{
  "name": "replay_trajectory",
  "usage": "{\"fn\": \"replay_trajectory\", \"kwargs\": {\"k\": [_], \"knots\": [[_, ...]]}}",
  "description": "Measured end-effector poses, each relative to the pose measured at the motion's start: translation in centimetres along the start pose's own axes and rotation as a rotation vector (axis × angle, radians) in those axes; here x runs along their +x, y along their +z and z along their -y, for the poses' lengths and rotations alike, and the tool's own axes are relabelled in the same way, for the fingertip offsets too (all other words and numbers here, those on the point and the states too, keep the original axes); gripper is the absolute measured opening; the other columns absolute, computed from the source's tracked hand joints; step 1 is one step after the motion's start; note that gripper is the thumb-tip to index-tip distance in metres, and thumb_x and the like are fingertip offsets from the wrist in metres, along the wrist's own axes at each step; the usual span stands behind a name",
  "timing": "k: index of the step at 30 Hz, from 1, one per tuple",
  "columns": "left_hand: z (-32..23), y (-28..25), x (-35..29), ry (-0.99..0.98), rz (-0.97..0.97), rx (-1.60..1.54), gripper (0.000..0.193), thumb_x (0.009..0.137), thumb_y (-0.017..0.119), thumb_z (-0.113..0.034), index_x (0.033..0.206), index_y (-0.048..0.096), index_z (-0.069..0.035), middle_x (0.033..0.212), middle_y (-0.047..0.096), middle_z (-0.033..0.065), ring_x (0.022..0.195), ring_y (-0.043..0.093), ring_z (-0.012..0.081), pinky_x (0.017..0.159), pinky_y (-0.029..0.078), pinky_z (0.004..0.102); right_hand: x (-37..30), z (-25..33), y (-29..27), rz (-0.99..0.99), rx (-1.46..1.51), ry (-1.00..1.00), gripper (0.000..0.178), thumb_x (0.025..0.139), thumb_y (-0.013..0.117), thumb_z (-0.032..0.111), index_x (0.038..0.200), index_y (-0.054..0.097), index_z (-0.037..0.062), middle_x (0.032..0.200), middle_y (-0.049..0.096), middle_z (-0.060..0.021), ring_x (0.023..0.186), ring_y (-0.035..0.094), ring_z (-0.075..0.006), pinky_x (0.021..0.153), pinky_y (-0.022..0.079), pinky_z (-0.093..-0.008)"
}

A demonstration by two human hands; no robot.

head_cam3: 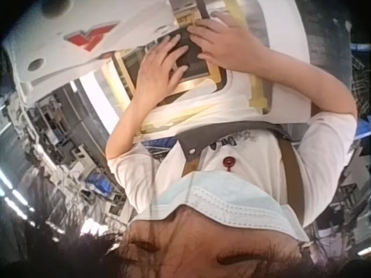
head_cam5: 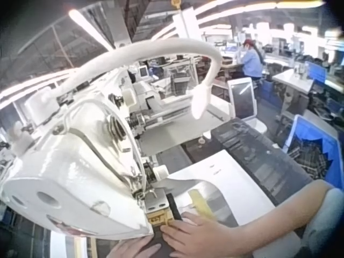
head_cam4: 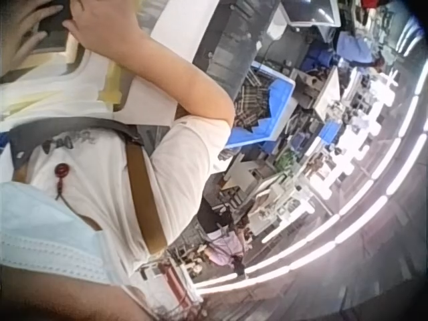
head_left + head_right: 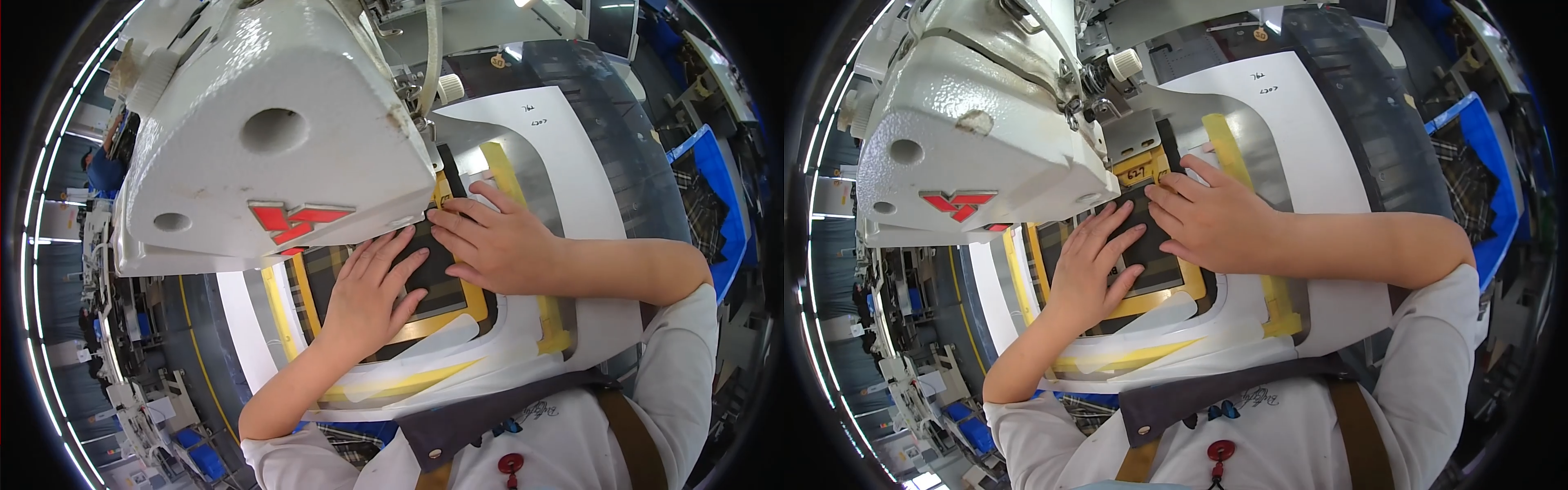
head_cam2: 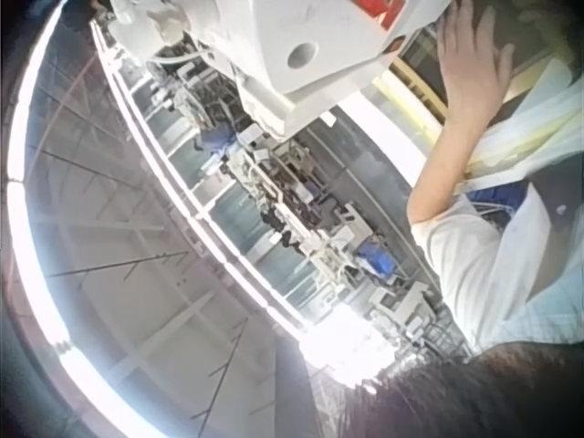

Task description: Sewing and assembling pieces of a plaid leather or fabric product using an industrial sewing machine.

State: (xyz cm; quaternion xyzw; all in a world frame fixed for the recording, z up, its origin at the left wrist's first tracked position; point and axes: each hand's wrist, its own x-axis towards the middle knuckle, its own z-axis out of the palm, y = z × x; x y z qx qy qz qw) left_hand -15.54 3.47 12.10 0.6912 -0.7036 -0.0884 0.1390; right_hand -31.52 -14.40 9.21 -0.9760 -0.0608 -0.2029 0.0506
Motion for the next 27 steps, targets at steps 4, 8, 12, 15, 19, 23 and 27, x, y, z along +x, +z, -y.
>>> {"fn": "replay_trajectory", "kwargs": {"k": [4,8,12,15,19,23,27], "knots": [[0.0,0.6,0.5,-0.026,0.003,0.012,0.047,0.082,0.069,-0.021,0.125,0.057,-0.009,0.141,0.047,0.0119,0.13,0.044,0.0338,0.108,0.035,0.0479,-0.2,-0.3,0.7,-0.009,0.009,-0.039,0.042,0.088,0.06,0.038,0.108,0.063,0.0019,0.12,0.06,-0.0106,0.115,0.052,-0.0254,0.106,0.034,-0.0449],[0.2,0.9,0.6,-0.037,-0.007,0.015,0.046,0.081,0.069,-0.02,0.124,0.057,-0.009,0.14,0.048,0.012,0.128,0.045,0.0348,0.106,0.036,0.0477,-0.1,-0.1,1.0,0.03,0.057,-0.027,0.043,0.084,0.066,0.037,0.113,0.063,0.0041,0.124,0.058,-0.0091,0.121,0.048,-0.0251,0.106,0.033,-0.0467],[0.9,1.3,0.5,-0.007,-0.041,0.038,0.045,0.084,0.068,-0.026,0.125,0.056,-0.012,0.136,0.049,0.0086,0.12,0.05,0.0297,0.1,0.039,0.0445,-0.3,0.0,0.9,0.042,0.093,-0.016,0.042,0.085,0.065,0.036,0.114,0.063,0.0051,0.127,0.057,-0.0084,0.123,0.046,-0.0248,0.106,0.033,-0.0464],[1.2,1.3,0.5,-0.017,-0.045,-0.052,0.044,0.08,0.07,-0.018,0.121,0.057,-0.009,0.139,0.048,0.0119,0.126,0.046,0.0355,0.102,0.039,0.0465,-1.7,1.2,0.1,0.08,-0.006,-0.116,0.038,0.086,0.064,0.032,0.113,0.064,0.0059,0.126,0.058,-0.0077,0.123,0.048,-0.0244,0.105,0.035,-0.0458],[1.1,1.1,0.3,0.003,-0.053,-0.057,0.044,0.08,0.07,-0.017,0.121,0.057,-0.009,0.139,0.049,0.0118,0.127,0.046,0.0357,0.102,0.038,0.0467,-3.6,2.7,-0.3,0.009,0.08,-0.266,0.032,0.086,0.063,0.028,0.108,0.067,0.0063,0.121,0.061,-0.0075,0.119,0.052,-0.0235,0.101,0.04,-0.0457],[1.0,1.3,0.1,-0.007,-0.045,-0.034,0.045,0.08,0.07,-0.018,0.122,0.057,-0.009,0.14,0.048,0.0106,0.128,0.045,0.0343,0.104,0.037,0.0473,-3.3,2.8,-0.4,0.039,0.034,-0.314,0.03,0.087,0.062,0.028,0.106,0.066,0.0055,0.12,0.061,-0.0076,0.118,0.052,-0.0228,0.102,0.039,-0.0448],[0.6,0.2,-0.3,-0.011,0.002,0.006,0.046,0.081,0.071,-0.023,0.123,0.058,-0.011,0.14,0.048,0.0092,0.131,0.044,0.0322,0.106,0.035,0.0477,-3.3,2.9,-0.4,0.051,0.007,-0.336,0.029,0.088,0.062,0.028,0.105,0.066,0.0055,0.118,0.062,-0.0076,0.116,0.053,-0.0223,0.103,0.038,-0.0439]]}}
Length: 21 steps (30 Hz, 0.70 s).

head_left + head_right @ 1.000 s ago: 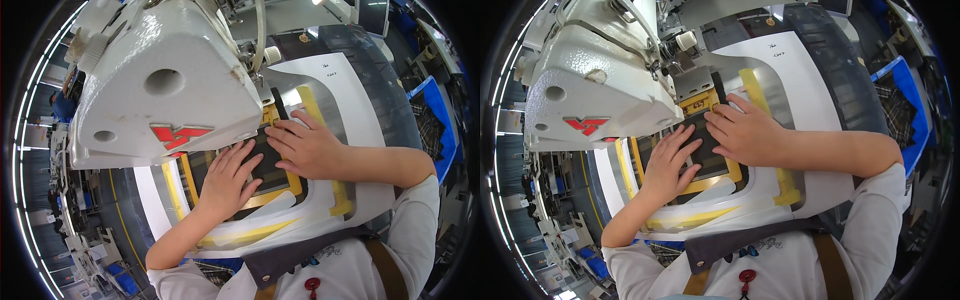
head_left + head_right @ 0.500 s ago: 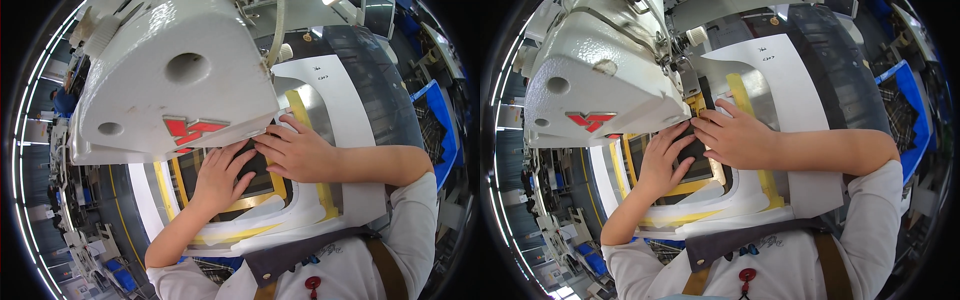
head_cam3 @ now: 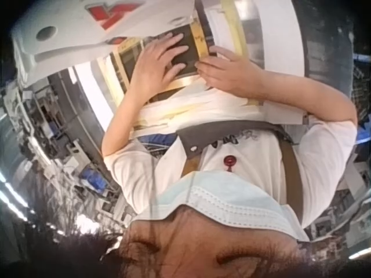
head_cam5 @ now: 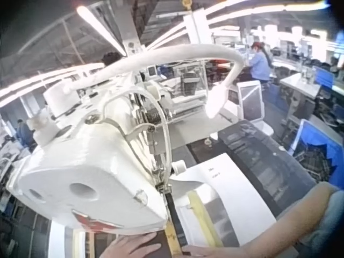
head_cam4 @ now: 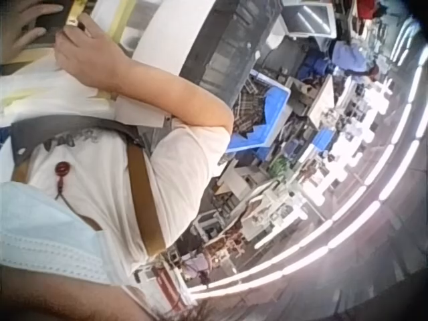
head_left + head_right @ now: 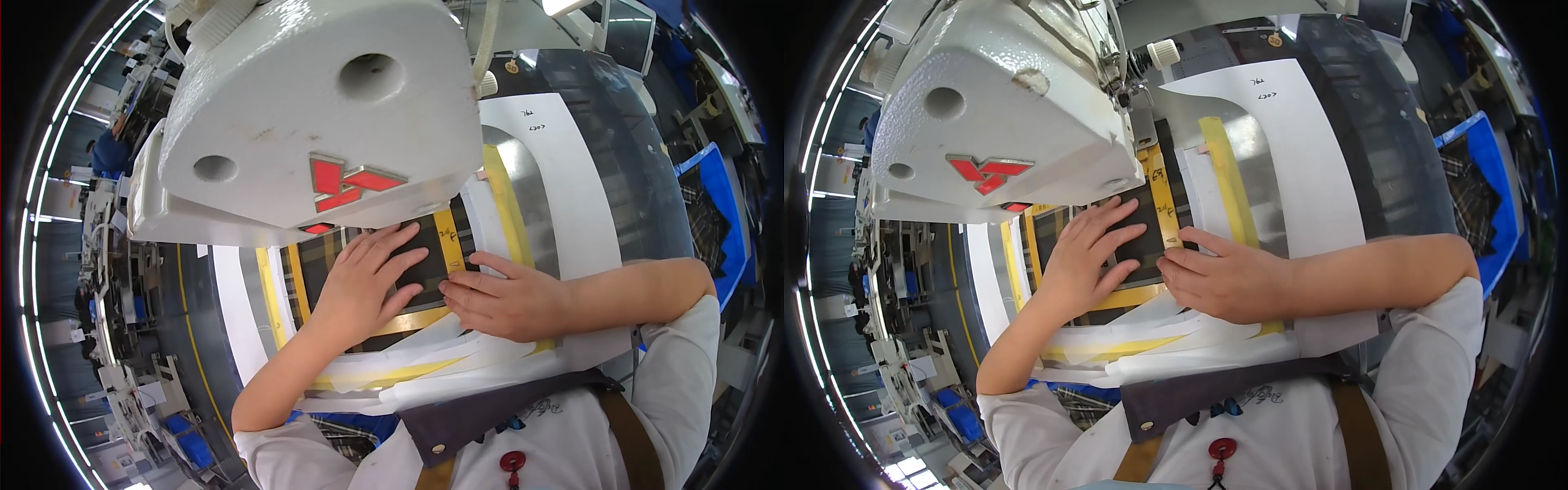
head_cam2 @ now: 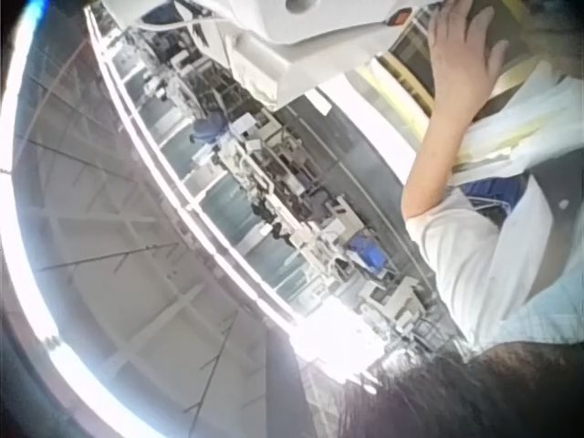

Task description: Sewing and assembling pieces of a plaid leather or fabric product using an industrial sewing machine.

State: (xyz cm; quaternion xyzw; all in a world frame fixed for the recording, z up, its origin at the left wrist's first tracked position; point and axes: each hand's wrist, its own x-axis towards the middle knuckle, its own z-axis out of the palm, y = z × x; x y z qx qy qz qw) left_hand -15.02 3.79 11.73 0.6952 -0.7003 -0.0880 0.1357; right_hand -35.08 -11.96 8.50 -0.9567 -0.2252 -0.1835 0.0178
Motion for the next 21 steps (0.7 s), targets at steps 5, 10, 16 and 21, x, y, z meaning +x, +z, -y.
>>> {"fn": "replay_trajectory", "kwargs": {"k": [5,10,16,21], "knots": [[-1.8,-4.6,-2.9,-0.012,0.305,-0.142,0.068,0.073,0.076,-0.045,0.129,0.055,-0.013,0.144,0.045,0.0105,0.134,0.041,0.0336,0.11,0.032,0.0493,0.1,-0.4,0.5,-0.062,0.083,0.038,0.027,0.086,0.062,0.025,0.103,0.066,0.0043,0.115,0.063,-0.0083,0.111,0.055,-0.0217,0.103,0.038,-0.0438],[-4.1,-5.1,-6.9,-0.122,0.44,-0.228,0.085,0.067,0.074,-0.055,0.138,0.048,-0.017,0.149,0.038,0.0096,0.139,0.033,0.0321,0.113,0.027,0.0504,0.0,-0.8,-0.2,-0.101,0.132,0.093,0.027,0.085,0.063,0.023,0.103,0.065,0.0031,0.113,0.063,-0.008,0.109,0.055,-0.0205,0.103,0.038,-0.0429],[-5.1,-0.5,-9.5,-0.071,0.262,-0.195,0.071,0.069,0.073,-0.039,0.135,0.052,-0.021,0.15,0.039,0.0041,0.141,0.033,0.0255,0.116,0.022,0.0494,0.0,-0.8,0.0,-0.09,0.14,0.088,0.029,0.083,0.066,0.024,0.102,0.066,0.003,0.114,0.063,-0.0078,0.109,0.054,-0.0205,0.103,0.039,-0.043],[-4.6,0.4,-9.3,0.074,0.277,-0.233,0.048,0.084,0.059,-0.036,0.13,0.057,-0.024,0.144,0.048,-0.0007,0.138,0.039,0.0228,0.115,0.024,0.046,-0.1,-0.7,0.1,-0.092,0.138,0.082,0.029,0.082,0.066,0.024,0.102,0.066,0.0032,0.114,0.063,-0.008,0.109,0.054,-0.0208,0.102,0.039,-0.0438]]}}
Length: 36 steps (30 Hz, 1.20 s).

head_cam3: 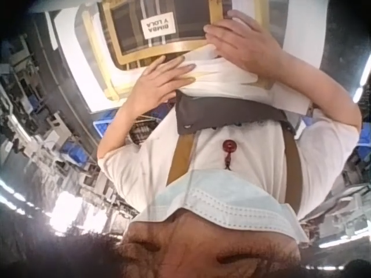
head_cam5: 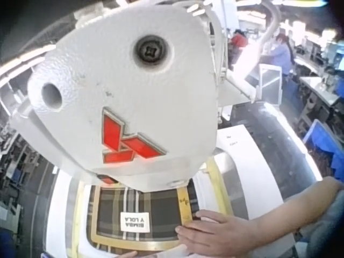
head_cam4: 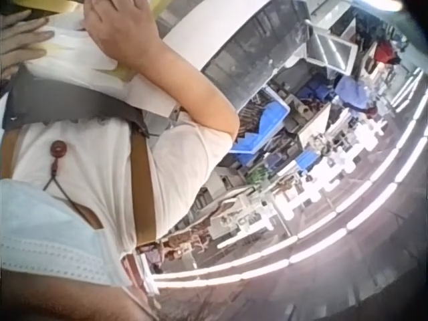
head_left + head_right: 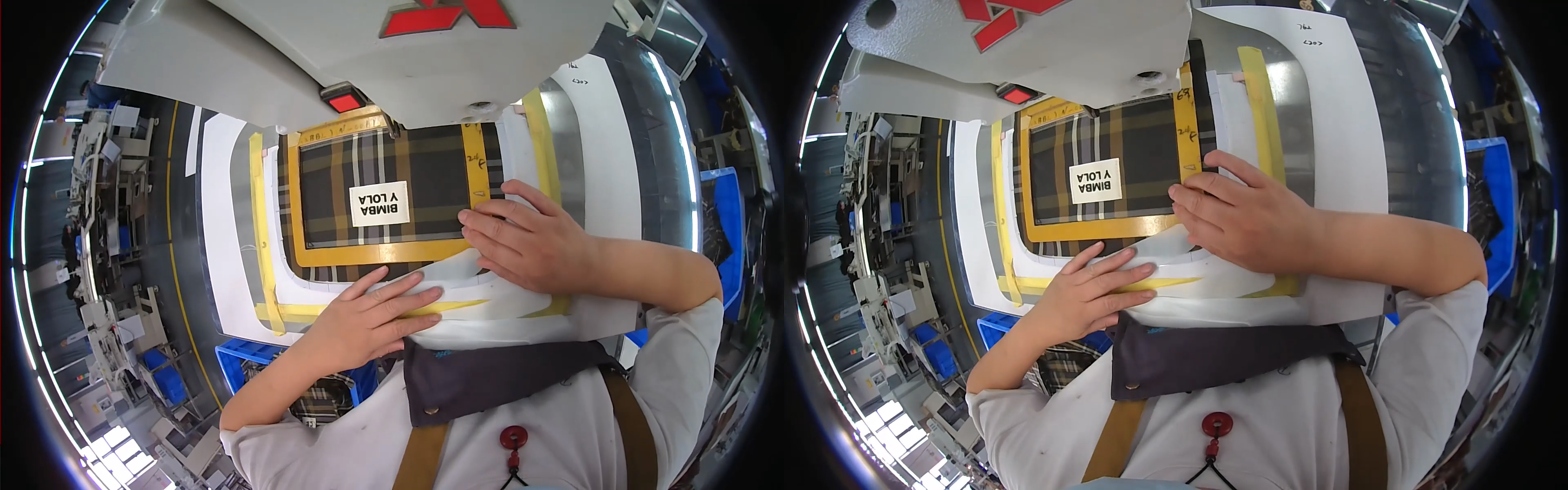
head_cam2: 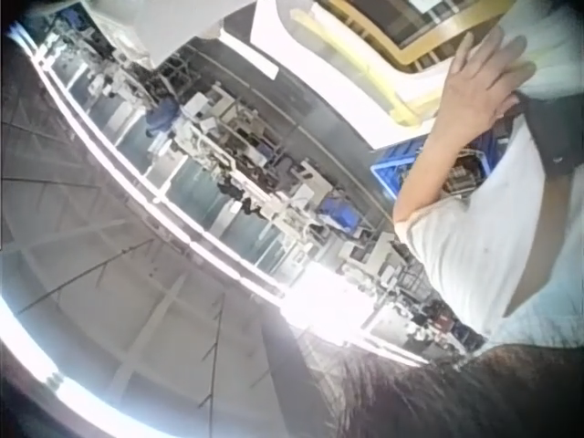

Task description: Sewing and assembling pieces of a plaid leather or fabric product using an industrial sewing machine.

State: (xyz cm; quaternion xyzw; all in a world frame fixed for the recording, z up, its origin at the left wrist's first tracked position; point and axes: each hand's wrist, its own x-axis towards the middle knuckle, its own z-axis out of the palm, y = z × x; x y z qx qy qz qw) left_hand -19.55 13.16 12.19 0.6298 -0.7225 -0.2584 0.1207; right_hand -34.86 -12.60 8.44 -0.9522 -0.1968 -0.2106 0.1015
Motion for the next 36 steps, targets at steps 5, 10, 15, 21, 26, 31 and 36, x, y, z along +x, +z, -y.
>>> {"fn": "replay_trajectory", "kwargs": {"k": [5,10,15,21,26,31,36], "knots": [[0.6,-0.3,0.3,0.053,0.046,0.028,0.046,0.087,0.053,-0.04,0.131,0.056,-0.023,0.143,0.049,-0.0012,0.137,0.04,0.0222,0.114,0.025,0.0444,0.2,-0.2,0.1,0.015,0.025,0.004,0.03,0.083,0.066,0.025,0.103,0.066,0.003,0.115,0.063,-0.008,0.11,0.054,-0.0219,0.104,0.038,-0.0449],[2.0,-0.7,0.9,0.17,-0.013,0.066,0.059,0.077,0.062,-0.043,0.131,0.054,-0.019,0.144,0.046,-0.0028,0.138,0.038,0.0196,0.115,0.027,0.0414,0.4,-0.6,0.2,0.042,0.036,0.026,0.032,0.082,0.069,0.025,0.107,0.065,0.0053,0.122,0.061,-0.0055,0.113,0.053,-0.0205,0.103,0.037,-0.0449],[3.3,-0.8,1.4,0.247,-0.008,0.09,0.057,0.084,0.05,-0.054,0.128,0.056,-0.019,0.138,0.053,-0.0021,0.135,0.042,0.022,0.112,0.03,0.0395,0.7,-0.8,0.3,0.019,0.055,0.031,0.031,0.083,0.068,0.024,0.107,0.066,0.0054,0.12,0.062,-0.0053,0.112,0.054,-0.0207,0.102,0.039,-0.0459],[2.3,-1.1,2.0,0.197,0.003,0.07,0.052,0.086,0.062,-0.041,0.13,0.054,-0.016,0.143,0.048,-0.0018,0.137,0.038,0.0215,0.114,0.029,0.0398,0.8,-1.0,0.3,0.019,0.043,0.015,0.031,0.083,0.068,0.024,0.107,0.066,0.0046,0.12,0.062,-0.0062,0.111,0.055,-0.0213,0.102,0.04,-0.0469],[1.1,-1.0,2.6,0.147,-0.013,0.111,0.051,0.086,0.063,-0.039,0.131,0.053,-0.016,0.145,0.045,-0.0003,0.137,0.037,0.0226,0.114,0.028,0.0431,0.8,-1.5,0.1,0.021,0.014,0.015,0.031,0.083,0.068,0.023,0.108,0.065,0.004,0.12,0.062,-0.0071,0.111,0.055,-0.0218,0.102,0.04,-0.0467],[1.1,-0.8,2.6,0.187,-0.021,0.12,0.048,0.088,0.063,-0.037,0.131,0.054,-0.017,0.144,0.046,0.0006,0.137,0.038,0.0234,0.114,0.029,0.0438,0.8,-0.7,-0.4,0.026,0.029,0.031,0.031,0.083,0.067,0.022,0.108,0.064,0.0043,0.121,0.061,-0.0075,0.111,0.055,-0.0233,0.103,0.04,-0.046],[1.2,-0.4,2.6,0.2,-0.041,0.108,0.046,0.086,0.064,-0.035,0.128,0.057,-0.017,0.141,0.049,0.0012,0.135,0.041,0.0247,0.112,0.032,0.0451,0.5,0.0,-0.2,0.021,-0.002,0.031,0.03,0.084,0.067,0.022,0.108,0.065,0.0048,0.12,0.061,-0.0077,0.111,0.056,-0.0247,0.102,0.04,-0.0443]]}}
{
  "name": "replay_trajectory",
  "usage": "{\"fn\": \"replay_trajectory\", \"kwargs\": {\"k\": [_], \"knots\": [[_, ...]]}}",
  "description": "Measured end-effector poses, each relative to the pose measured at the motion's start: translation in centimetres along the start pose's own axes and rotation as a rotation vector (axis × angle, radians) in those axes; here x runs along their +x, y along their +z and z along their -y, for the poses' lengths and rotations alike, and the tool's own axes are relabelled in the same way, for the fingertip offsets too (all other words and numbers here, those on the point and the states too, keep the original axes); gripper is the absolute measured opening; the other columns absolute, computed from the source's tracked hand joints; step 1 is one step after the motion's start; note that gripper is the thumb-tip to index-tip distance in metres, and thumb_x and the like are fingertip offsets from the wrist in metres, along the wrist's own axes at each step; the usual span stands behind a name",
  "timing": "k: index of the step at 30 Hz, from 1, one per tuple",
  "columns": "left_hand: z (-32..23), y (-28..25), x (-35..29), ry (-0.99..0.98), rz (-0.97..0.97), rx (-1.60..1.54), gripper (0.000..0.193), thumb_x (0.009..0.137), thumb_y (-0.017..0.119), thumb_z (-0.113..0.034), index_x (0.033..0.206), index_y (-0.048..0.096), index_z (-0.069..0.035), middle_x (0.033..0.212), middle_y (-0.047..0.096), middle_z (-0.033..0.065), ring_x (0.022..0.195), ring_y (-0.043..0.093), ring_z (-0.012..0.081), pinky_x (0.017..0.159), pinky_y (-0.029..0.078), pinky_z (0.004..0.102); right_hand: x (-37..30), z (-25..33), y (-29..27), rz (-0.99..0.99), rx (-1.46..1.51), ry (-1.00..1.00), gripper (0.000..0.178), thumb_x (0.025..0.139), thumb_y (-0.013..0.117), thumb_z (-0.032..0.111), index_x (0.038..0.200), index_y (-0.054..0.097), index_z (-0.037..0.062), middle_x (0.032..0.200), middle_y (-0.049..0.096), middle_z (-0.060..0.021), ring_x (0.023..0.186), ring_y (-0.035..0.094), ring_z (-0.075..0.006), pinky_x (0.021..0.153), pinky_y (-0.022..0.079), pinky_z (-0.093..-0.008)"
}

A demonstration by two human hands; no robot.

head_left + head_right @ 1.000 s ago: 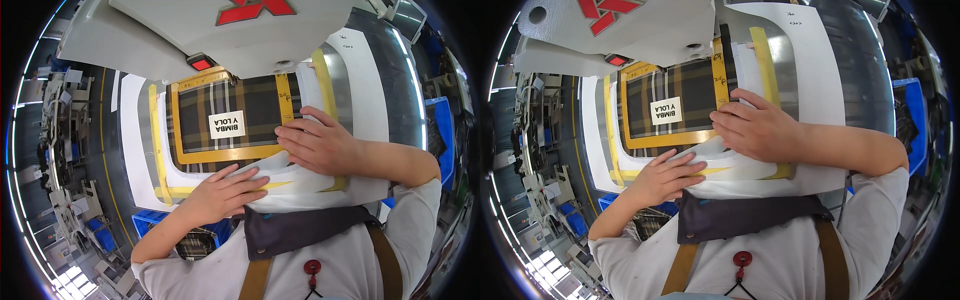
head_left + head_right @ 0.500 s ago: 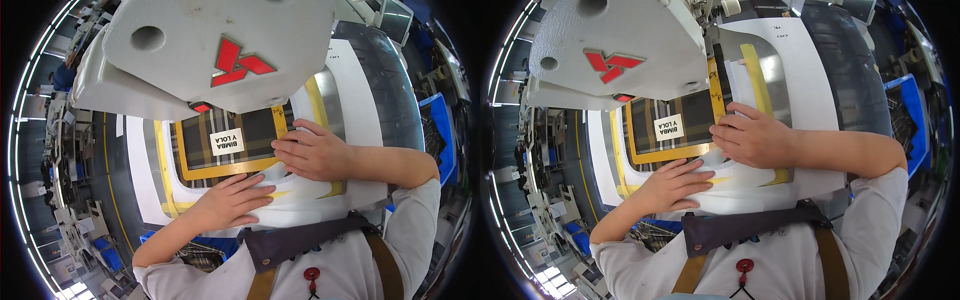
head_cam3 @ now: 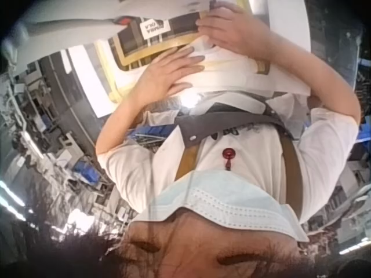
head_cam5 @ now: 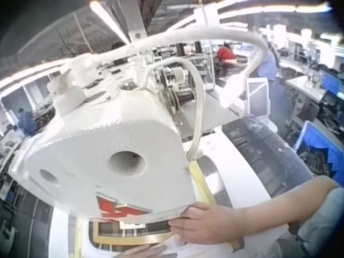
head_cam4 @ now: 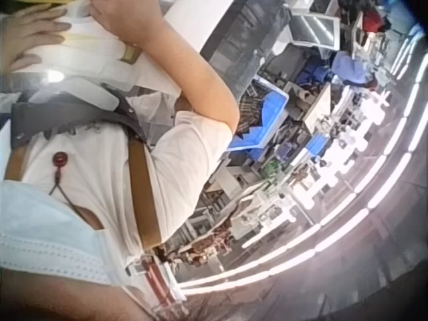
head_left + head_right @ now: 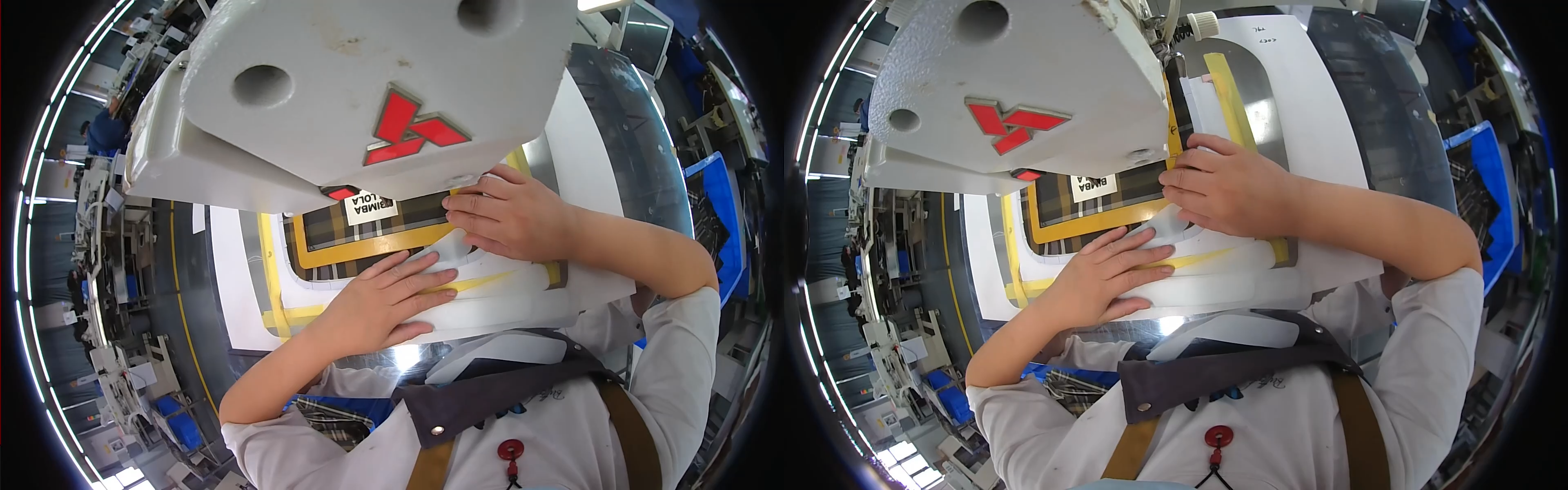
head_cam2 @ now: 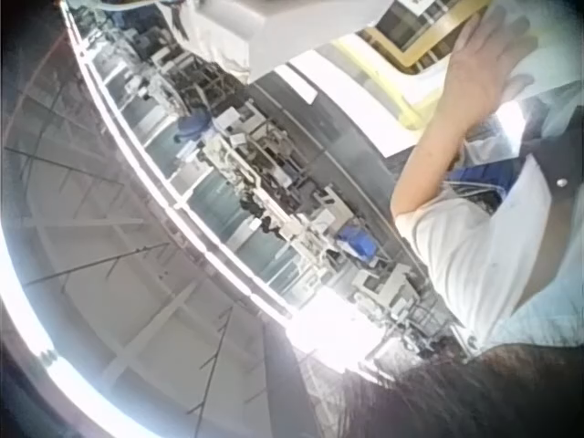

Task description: Sewing and assembling pieces of a plaid leather or fabric product using an industrial sewing machine.

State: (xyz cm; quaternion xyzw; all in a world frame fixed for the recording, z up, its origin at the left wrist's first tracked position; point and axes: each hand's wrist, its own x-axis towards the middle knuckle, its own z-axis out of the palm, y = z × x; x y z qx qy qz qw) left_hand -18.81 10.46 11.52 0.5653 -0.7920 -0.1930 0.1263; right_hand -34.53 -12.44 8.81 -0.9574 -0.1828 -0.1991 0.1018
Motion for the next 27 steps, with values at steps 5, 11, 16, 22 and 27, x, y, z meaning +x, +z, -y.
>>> {"fn": "replay_trajectory", "kwargs": {"k": [5,11,16,22,27], "knots": [[-0.1,0.7,-0.2,0.03,-0.058,0.004,0.046,0.085,0.064,-0.034,0.128,0.057,-0.018,0.141,0.05,0.0016,0.134,0.042,0.0266,0.111,0.033,0.0473,-0.3,1.3,-0.6,-0.085,0.013,0.051,0.023,0.082,0.067,0.016,0.1,0.064,0.0013,0.105,0.06,-0.0081,0.1,0.058,-0.0243,0.094,0.047,-0.0353],[0.1,1.4,-0.6,0.026,-0.083,-0.006,0.045,0.085,0.066,-0.03,0.127,0.058,-0.017,0.139,0.052,0.002,0.135,0.041,0.0275,0.111,0.033,0.0475,-1.2,2.3,0.2,-0.166,-0.039,0.088,0.023,0.078,0.07,0.012,0.098,0.066,0.0016,0.104,0.061,-0.0076,0.094,0.06,-0.0244,0.085,0.051,-0.0342],[-0.1,1.2,-0.3,0.033,-0.09,-0.012,0.043,0.084,0.066,-0.027,0.126,0.059,-0.017,0.14,0.052,0.0024,0.135,0.041,0.0275,0.111,0.033,0.0467,-1.6,2.4,-0.1,-0.157,-0.009,0.116,0.022,0.078,0.07,0.011,0.098,0.067,0.0016,0.105,0.063,-0.0062,0.094,0.06,-0.0237,0.086,0.05,-0.0346],[-0.1,1.7,0.0,0.04,-0.102,-0.011,0.042,0.085,0.066,-0.027,0.125,0.06,-0.017,0.139,0.052,0.0027,0.134,0.043,0.0278,0.11,0.034,0.0466,-1.8,2.3,0.1,-0.149,-0.005,0.143,0.019,0.081,0.068,0.012,0.098,0.068,0.003,0.107,0.064,-0.0048,0.096,0.061,-0.0226,0.089,0.049,-0.0352],[0.0,2.2,-0.3,0.057,-0.079,-0.062,0.042,0.084,0.067,-0.027,0.125,0.06,-0.018,0.14,0.051,0.0032,0.135,0.042,0.0286,0.111,0.032,0.0484,-2.3,2.6,1.0,-0.116,0.013,0.163,0.022,0.082,0.067,0.014,0.102,0.068,0.0054,0.109,0.065,-0.0035,0.101,0.061,-0.0218,0.099,0.044,-0.035]]}}
